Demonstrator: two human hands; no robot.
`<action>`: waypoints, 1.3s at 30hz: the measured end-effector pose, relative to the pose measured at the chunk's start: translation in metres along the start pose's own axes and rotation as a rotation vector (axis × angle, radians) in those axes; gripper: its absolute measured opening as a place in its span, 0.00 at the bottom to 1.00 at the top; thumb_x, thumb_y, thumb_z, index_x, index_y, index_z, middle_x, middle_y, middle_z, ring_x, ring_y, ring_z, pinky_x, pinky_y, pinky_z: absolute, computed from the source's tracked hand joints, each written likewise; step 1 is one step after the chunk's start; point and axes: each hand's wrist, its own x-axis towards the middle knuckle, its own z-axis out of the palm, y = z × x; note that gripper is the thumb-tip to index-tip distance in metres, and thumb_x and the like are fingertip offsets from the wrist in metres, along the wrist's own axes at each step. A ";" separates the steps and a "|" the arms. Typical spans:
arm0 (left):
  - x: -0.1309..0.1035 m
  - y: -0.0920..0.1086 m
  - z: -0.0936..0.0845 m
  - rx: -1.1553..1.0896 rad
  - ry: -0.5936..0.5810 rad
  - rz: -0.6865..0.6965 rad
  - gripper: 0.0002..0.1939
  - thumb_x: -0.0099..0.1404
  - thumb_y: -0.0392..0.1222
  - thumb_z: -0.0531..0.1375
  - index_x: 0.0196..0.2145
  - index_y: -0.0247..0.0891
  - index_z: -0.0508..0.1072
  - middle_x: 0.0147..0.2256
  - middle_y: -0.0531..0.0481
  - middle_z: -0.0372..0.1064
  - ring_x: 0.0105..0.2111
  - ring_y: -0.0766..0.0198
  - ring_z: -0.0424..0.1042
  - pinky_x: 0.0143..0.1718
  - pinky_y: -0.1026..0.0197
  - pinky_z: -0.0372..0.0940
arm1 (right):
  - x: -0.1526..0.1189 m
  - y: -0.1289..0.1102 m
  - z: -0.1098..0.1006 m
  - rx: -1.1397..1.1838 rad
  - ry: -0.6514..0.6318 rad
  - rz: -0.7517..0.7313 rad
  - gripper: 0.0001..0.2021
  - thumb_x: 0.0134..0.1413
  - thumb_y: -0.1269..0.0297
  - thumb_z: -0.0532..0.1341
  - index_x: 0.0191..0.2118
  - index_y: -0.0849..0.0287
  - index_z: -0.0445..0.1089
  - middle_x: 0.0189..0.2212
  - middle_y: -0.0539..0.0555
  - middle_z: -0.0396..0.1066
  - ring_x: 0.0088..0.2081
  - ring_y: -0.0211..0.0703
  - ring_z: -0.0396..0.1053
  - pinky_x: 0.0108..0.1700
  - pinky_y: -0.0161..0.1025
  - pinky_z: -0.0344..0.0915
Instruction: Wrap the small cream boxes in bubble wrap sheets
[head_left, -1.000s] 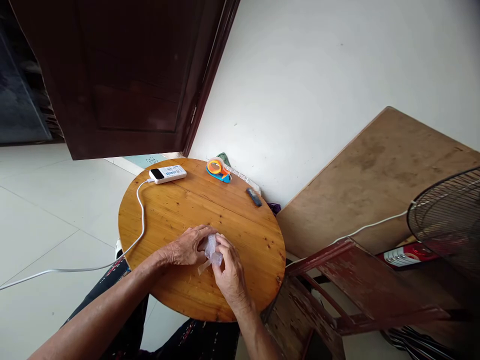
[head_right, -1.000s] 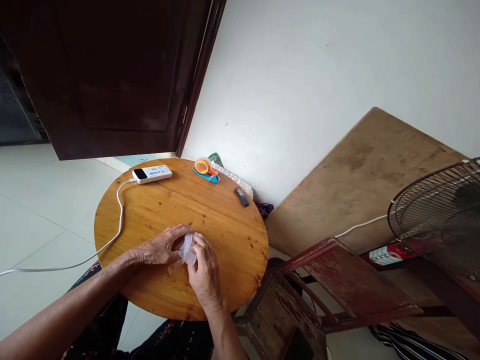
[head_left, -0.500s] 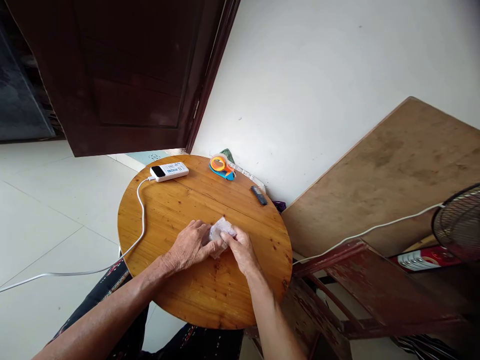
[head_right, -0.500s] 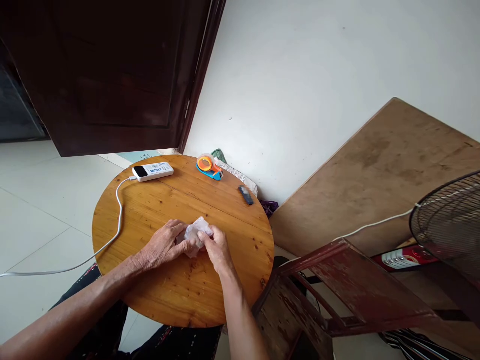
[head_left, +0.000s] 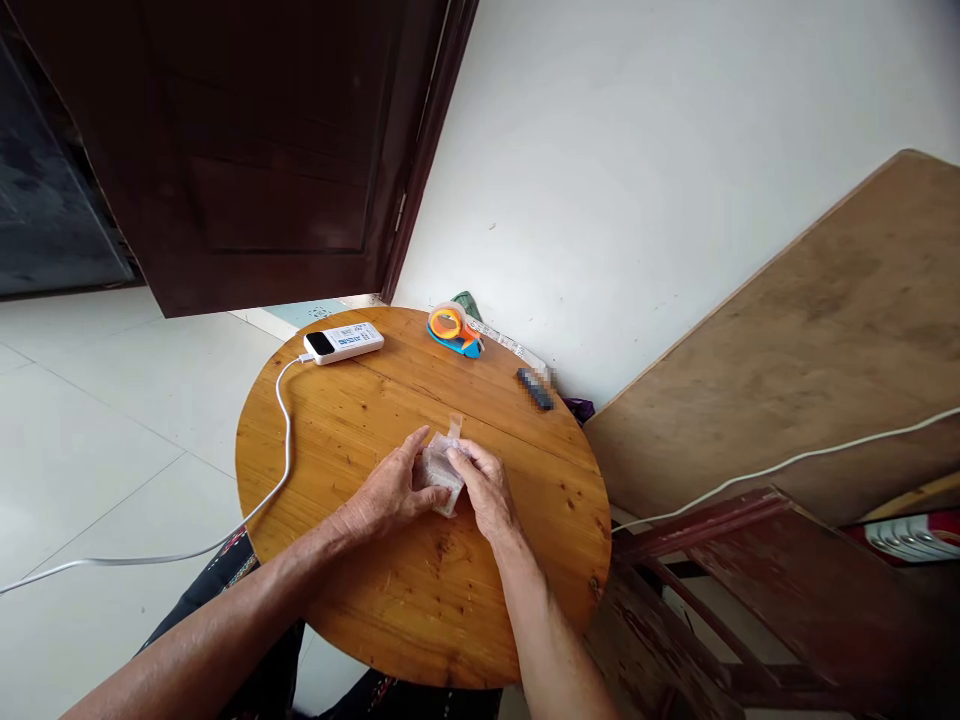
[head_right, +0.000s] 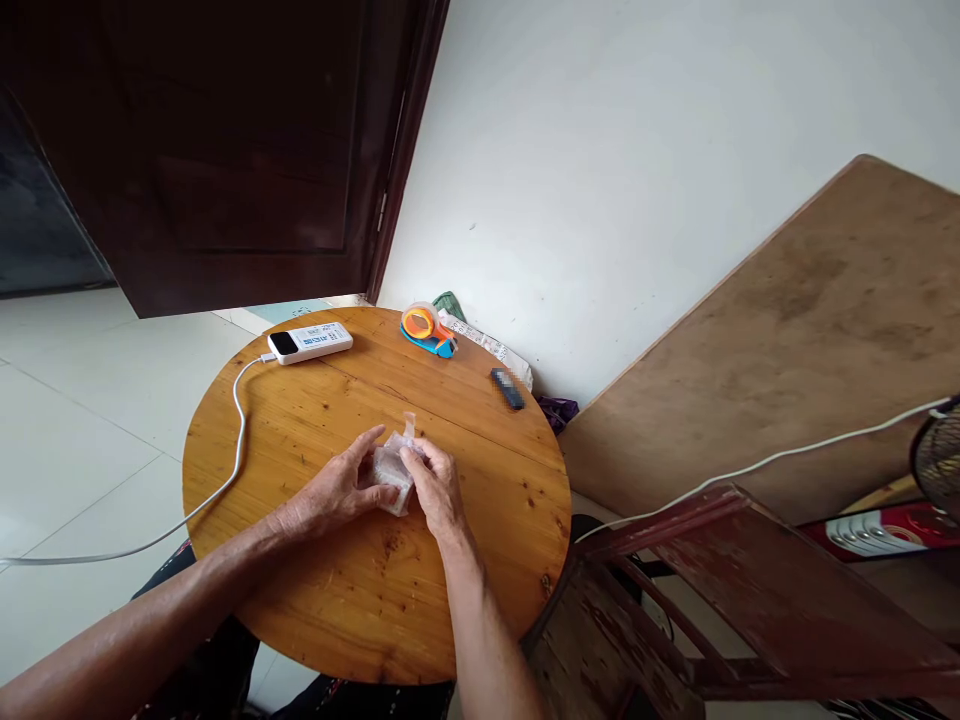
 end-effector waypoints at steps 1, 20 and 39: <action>0.001 0.001 0.000 -0.016 -0.003 -0.012 0.49 0.53 0.43 0.67 0.67 0.31 0.49 0.51 0.38 0.70 0.48 0.52 0.71 0.52 0.50 0.65 | 0.000 -0.001 0.002 0.012 0.006 0.008 0.13 0.52 0.53 0.63 0.34 0.59 0.75 0.27 0.49 0.73 0.29 0.40 0.66 0.33 0.35 0.63; 0.001 0.002 -0.005 -0.287 -0.025 -0.071 0.35 0.47 0.45 0.71 0.51 0.34 0.66 0.40 0.48 0.72 0.38 0.59 0.72 0.40 0.58 0.67 | -0.008 -0.003 0.013 0.032 0.031 -0.038 0.12 0.53 0.55 0.63 0.33 0.59 0.77 0.26 0.50 0.72 0.28 0.39 0.65 0.31 0.35 0.64; 0.007 -0.009 -0.001 -0.357 0.048 -0.100 0.50 0.47 0.49 0.72 0.63 0.34 0.56 0.44 0.46 0.68 0.41 0.58 0.71 0.42 0.57 0.67 | -0.008 -0.018 0.018 -0.180 0.109 -0.142 0.15 0.58 0.54 0.58 0.26 0.57 0.70 0.26 0.49 0.70 0.30 0.40 0.65 0.35 0.35 0.63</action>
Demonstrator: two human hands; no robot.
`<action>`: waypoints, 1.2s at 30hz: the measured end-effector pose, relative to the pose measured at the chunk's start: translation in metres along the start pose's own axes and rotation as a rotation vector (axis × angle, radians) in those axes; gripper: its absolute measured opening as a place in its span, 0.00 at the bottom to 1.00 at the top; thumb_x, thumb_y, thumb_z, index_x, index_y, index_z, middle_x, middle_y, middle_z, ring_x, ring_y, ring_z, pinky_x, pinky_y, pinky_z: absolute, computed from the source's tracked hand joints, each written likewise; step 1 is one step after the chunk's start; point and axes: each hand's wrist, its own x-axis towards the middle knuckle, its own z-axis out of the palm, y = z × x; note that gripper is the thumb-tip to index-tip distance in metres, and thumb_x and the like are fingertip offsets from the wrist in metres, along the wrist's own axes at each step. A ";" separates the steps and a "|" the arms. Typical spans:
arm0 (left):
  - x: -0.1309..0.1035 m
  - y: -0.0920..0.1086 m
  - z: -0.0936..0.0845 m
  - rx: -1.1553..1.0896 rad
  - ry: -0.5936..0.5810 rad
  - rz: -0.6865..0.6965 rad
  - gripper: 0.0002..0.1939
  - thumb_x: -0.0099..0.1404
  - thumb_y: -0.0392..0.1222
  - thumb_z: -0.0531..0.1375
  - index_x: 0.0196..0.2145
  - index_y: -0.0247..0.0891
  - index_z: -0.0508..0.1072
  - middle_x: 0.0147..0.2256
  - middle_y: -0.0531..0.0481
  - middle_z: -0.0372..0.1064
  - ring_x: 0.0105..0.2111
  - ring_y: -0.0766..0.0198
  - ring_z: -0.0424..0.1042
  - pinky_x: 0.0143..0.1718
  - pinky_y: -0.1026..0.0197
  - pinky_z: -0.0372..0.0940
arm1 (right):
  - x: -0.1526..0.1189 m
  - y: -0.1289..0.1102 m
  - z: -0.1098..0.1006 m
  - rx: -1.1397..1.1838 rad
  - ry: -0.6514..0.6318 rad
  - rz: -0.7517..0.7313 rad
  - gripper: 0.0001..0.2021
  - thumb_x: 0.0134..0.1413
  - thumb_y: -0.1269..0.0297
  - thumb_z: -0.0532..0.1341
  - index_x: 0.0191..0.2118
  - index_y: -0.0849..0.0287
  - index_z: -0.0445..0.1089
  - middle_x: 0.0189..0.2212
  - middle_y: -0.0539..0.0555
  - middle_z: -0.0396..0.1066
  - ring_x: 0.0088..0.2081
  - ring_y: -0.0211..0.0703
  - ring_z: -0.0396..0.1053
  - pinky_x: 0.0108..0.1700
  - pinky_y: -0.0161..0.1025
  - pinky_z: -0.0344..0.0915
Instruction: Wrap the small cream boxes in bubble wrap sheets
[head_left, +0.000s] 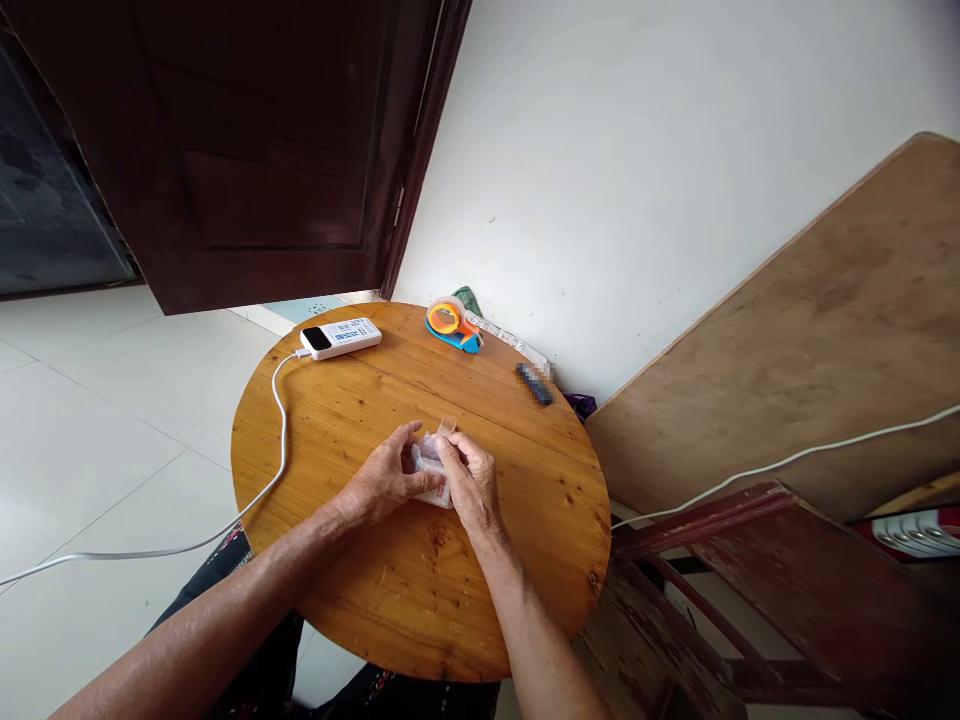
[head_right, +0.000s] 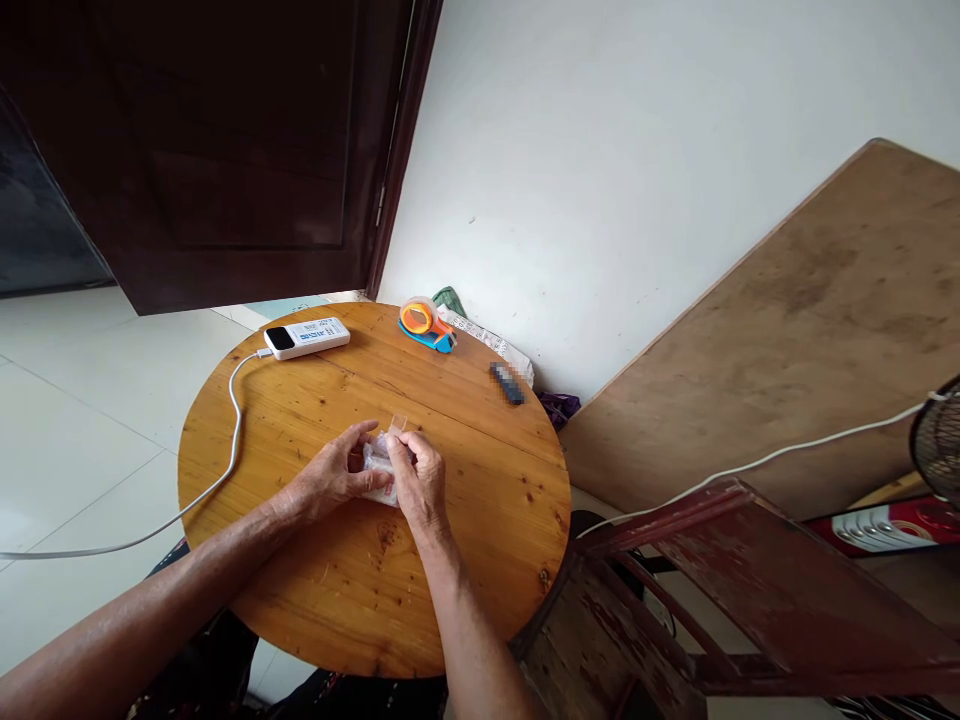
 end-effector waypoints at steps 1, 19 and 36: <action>0.000 0.001 0.000 -0.002 -0.003 0.003 0.51 0.47 0.49 0.71 0.63 0.33 0.55 0.44 0.46 0.68 0.41 0.59 0.71 0.41 0.57 0.66 | -0.001 -0.002 0.000 0.010 -0.003 0.006 0.15 0.59 0.54 0.57 0.27 0.58 0.70 0.26 0.50 0.71 0.30 0.41 0.66 0.36 0.35 0.63; -0.003 0.013 0.000 0.134 0.081 0.084 0.37 0.53 0.44 0.63 0.60 0.34 0.61 0.39 0.49 0.70 0.36 0.61 0.71 0.40 0.59 0.65 | -0.002 0.006 0.002 -0.148 0.050 -0.162 0.15 0.64 0.58 0.53 0.29 0.57 0.69 0.25 0.50 0.70 0.29 0.40 0.66 0.35 0.34 0.62; 0.001 0.008 -0.005 0.132 0.144 0.104 0.26 0.54 0.38 0.61 0.52 0.35 0.68 0.40 0.48 0.64 0.36 0.64 0.69 0.34 0.62 0.68 | 0.000 0.013 0.005 -0.166 0.065 -0.157 0.14 0.64 0.57 0.53 0.31 0.57 0.70 0.25 0.49 0.71 0.28 0.39 0.66 0.32 0.34 0.61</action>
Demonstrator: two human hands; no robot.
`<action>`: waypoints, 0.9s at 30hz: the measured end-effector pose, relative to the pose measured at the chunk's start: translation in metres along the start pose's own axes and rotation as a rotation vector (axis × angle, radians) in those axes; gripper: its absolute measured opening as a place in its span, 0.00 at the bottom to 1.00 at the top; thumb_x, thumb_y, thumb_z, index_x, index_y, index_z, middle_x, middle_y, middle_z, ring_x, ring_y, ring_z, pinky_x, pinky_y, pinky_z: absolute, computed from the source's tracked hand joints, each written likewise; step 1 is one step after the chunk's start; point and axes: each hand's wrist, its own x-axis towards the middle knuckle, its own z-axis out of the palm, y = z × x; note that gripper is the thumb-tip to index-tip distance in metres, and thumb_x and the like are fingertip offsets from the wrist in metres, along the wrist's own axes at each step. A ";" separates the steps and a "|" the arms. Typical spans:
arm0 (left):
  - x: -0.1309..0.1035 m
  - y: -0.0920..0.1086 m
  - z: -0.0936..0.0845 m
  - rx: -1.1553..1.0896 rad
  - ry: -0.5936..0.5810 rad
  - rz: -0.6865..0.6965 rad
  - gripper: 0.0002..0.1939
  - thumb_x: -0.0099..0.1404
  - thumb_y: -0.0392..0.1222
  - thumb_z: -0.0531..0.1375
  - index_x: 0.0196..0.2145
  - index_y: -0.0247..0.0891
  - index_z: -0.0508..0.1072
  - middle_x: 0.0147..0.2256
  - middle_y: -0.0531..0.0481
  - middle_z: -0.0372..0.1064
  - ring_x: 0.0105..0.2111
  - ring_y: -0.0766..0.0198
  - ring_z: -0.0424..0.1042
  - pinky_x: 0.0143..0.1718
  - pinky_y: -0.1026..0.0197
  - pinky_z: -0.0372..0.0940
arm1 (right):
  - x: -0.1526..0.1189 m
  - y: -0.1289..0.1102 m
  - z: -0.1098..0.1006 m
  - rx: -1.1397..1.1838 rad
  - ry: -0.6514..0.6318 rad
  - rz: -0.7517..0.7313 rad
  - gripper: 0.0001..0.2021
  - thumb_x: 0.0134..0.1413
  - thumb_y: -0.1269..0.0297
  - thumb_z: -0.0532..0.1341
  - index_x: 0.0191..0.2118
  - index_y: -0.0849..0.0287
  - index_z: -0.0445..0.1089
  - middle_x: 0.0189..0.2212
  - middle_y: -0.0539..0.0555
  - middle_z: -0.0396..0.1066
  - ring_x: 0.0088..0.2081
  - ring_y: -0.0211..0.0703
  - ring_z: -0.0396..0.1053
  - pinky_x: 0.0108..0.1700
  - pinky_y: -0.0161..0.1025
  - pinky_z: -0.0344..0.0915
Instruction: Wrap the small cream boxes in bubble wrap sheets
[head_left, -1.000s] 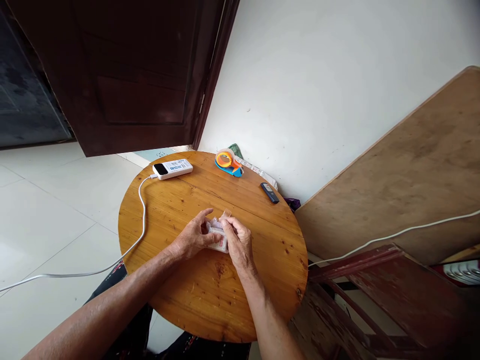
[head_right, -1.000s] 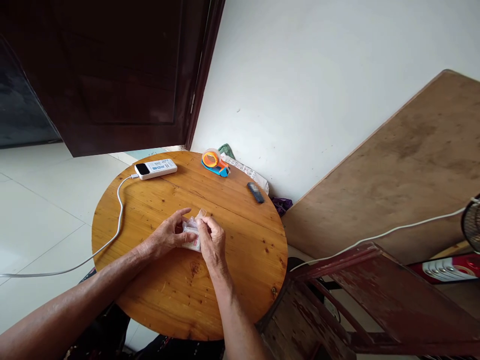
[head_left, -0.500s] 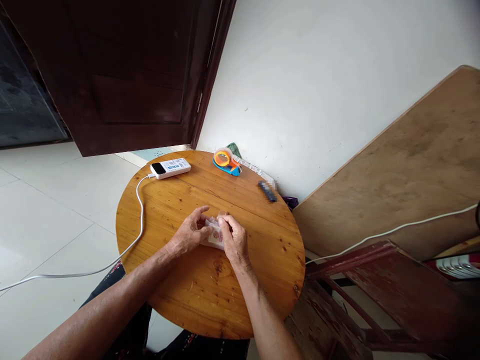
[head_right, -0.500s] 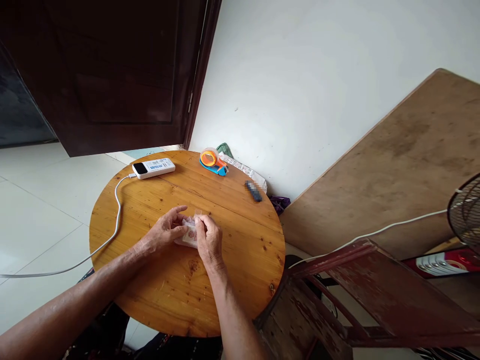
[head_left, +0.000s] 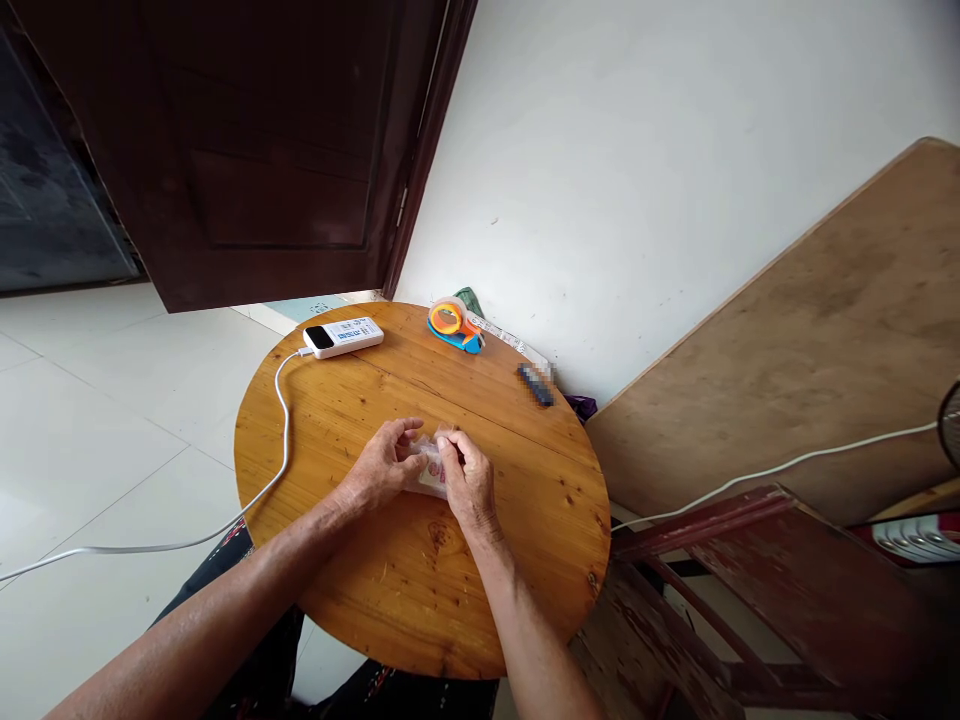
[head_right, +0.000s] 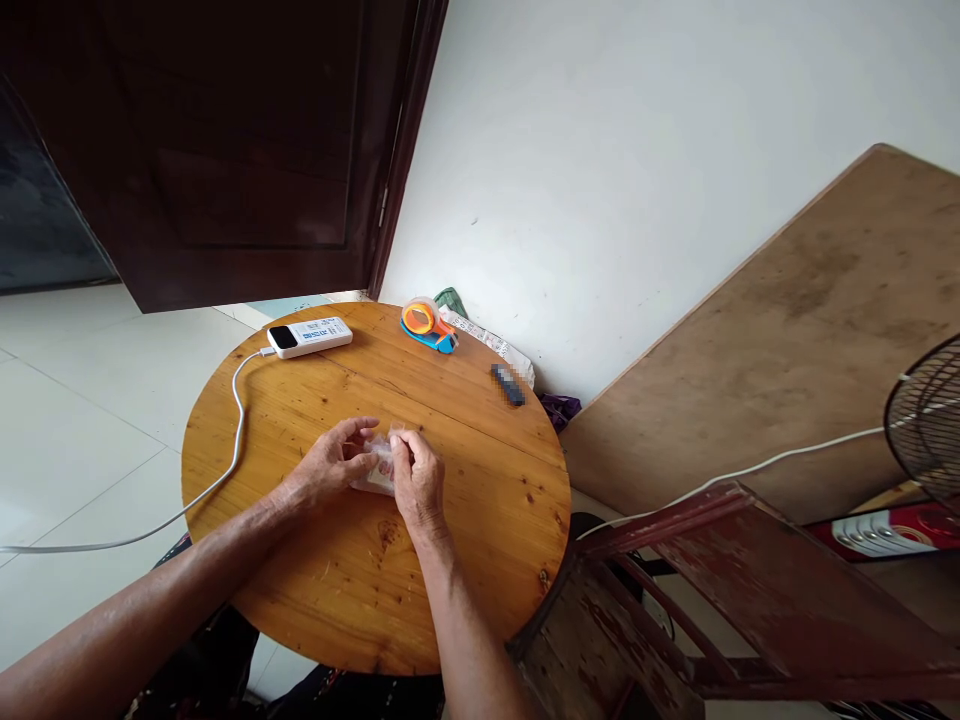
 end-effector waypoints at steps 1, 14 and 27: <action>-0.003 0.000 0.000 0.080 0.036 0.056 0.25 0.54 0.37 0.61 0.51 0.36 0.69 0.41 0.47 0.64 0.39 0.61 0.70 0.37 0.60 0.69 | 0.000 0.000 0.000 0.001 0.000 0.005 0.14 0.64 0.57 0.53 0.32 0.57 0.71 0.26 0.50 0.72 0.28 0.40 0.67 0.33 0.34 0.61; -0.023 0.006 0.001 0.593 -0.004 0.382 0.19 0.56 0.35 0.60 0.47 0.41 0.72 0.45 0.46 0.65 0.42 0.58 0.70 0.44 0.55 0.70 | 0.003 0.004 -0.001 0.080 0.011 0.061 0.10 0.61 0.59 0.56 0.33 0.56 0.71 0.29 0.50 0.75 0.31 0.41 0.70 0.37 0.35 0.64; -0.015 0.004 0.001 0.635 0.023 0.323 0.17 0.56 0.38 0.62 0.45 0.41 0.75 0.41 0.47 0.68 0.41 0.58 0.71 0.44 0.56 0.69 | 0.000 0.000 -0.010 0.238 -0.039 0.087 0.07 0.57 0.63 0.58 0.34 0.57 0.71 0.31 0.51 0.75 0.34 0.41 0.71 0.39 0.36 0.67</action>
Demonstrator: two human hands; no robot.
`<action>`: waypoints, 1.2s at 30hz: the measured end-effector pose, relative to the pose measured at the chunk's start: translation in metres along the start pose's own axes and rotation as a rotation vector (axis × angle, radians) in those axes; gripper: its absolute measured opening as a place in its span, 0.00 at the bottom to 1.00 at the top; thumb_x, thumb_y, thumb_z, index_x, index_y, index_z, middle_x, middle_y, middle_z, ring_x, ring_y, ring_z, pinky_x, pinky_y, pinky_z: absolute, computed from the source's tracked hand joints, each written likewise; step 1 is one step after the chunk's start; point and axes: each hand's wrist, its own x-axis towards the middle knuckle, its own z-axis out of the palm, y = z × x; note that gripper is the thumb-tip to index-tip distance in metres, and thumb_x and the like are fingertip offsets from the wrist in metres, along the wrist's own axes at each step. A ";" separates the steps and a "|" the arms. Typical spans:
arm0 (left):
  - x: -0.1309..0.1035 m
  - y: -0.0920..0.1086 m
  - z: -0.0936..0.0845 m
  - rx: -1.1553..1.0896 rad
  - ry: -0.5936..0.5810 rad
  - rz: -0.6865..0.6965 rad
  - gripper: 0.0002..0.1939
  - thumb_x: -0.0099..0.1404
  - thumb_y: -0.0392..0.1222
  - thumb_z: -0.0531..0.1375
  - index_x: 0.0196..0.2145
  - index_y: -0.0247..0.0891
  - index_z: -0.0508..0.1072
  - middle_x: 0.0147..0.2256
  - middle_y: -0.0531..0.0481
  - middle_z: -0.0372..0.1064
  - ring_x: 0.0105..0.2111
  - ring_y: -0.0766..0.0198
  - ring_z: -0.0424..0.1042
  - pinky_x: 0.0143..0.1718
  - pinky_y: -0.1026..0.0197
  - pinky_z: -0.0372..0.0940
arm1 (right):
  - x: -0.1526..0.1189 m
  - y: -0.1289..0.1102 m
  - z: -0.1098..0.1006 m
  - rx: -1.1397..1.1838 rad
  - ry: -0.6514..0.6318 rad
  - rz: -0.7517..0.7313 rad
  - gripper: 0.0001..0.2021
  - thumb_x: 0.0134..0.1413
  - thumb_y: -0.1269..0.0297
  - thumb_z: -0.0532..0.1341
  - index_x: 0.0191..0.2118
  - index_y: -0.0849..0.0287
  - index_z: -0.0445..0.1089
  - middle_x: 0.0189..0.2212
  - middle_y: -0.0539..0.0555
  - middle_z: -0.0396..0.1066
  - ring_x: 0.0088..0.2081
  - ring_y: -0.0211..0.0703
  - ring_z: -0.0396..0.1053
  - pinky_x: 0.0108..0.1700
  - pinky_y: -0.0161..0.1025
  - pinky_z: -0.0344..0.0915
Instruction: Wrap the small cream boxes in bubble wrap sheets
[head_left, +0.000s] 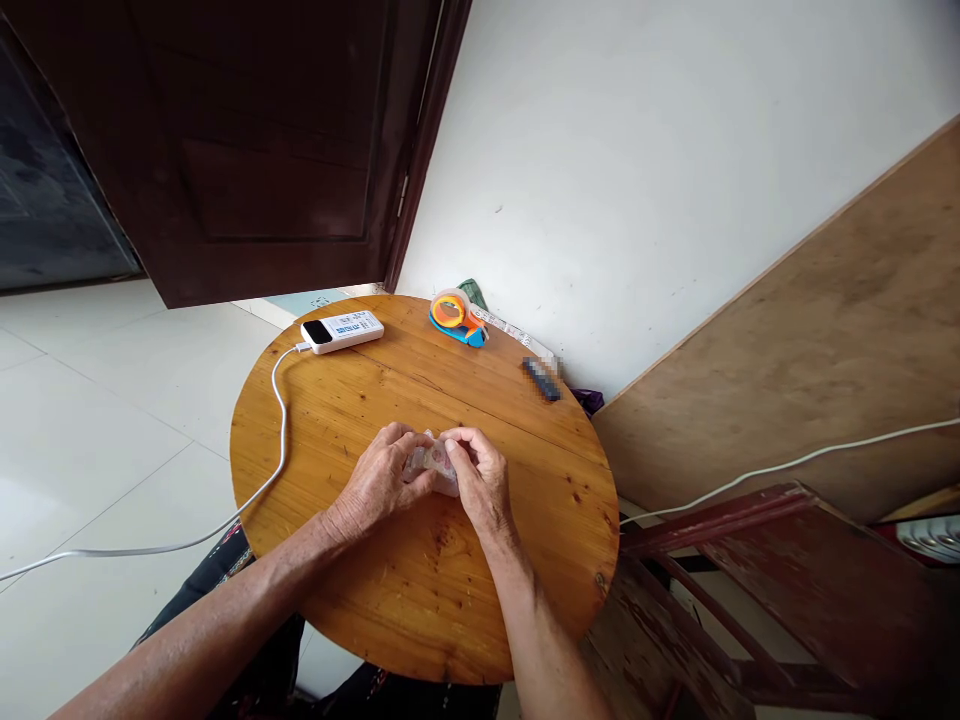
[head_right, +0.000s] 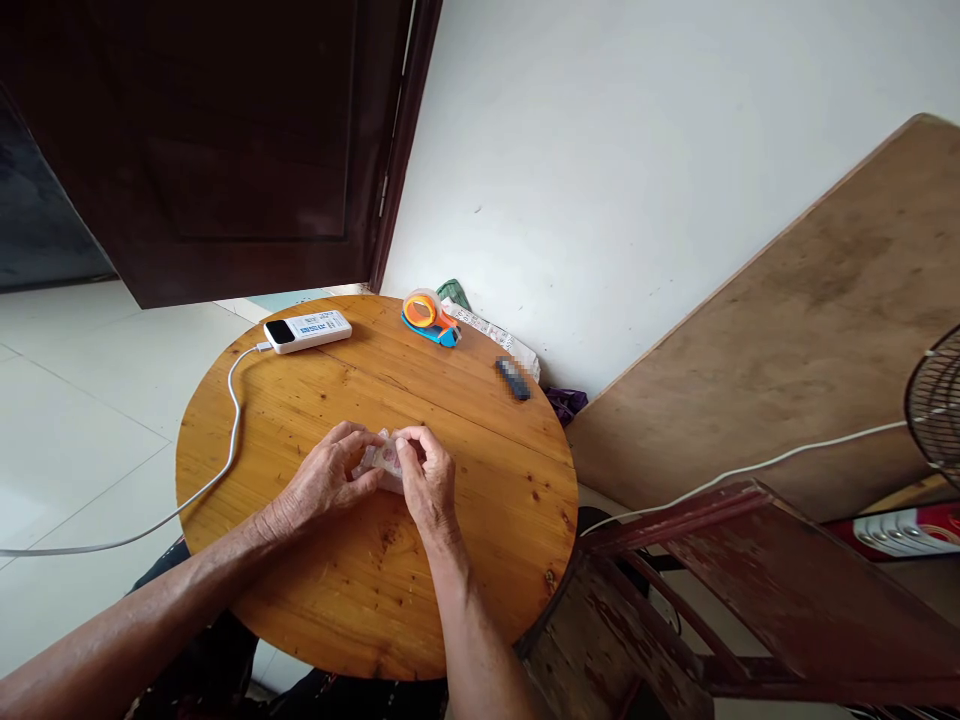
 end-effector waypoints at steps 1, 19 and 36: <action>0.000 0.000 0.000 -0.006 -0.002 -0.002 0.17 0.56 0.38 0.62 0.45 0.41 0.75 0.41 0.47 0.69 0.40 0.58 0.71 0.44 0.56 0.69 | -0.001 0.000 -0.001 -0.008 -0.012 -0.013 0.06 0.57 0.63 0.58 0.35 0.57 0.72 0.32 0.51 0.75 0.34 0.41 0.72 0.39 0.36 0.68; -0.004 0.000 0.001 -0.016 0.075 0.139 0.16 0.59 0.33 0.59 0.45 0.42 0.76 0.44 0.46 0.65 0.43 0.59 0.70 0.45 0.55 0.69 | -0.011 -0.007 -0.027 -0.300 -0.110 -0.409 0.09 0.55 0.71 0.59 0.35 0.55 0.78 0.47 0.57 0.74 0.47 0.47 0.72 0.50 0.46 0.68; -0.005 -0.005 0.004 0.051 0.088 0.133 0.10 0.60 0.36 0.60 0.39 0.43 0.78 0.43 0.46 0.68 0.42 0.59 0.70 0.43 0.56 0.69 | -0.014 -0.009 -0.021 -0.333 -0.098 -0.419 0.09 0.55 0.71 0.57 0.36 0.55 0.76 0.48 0.57 0.73 0.46 0.47 0.72 0.51 0.46 0.68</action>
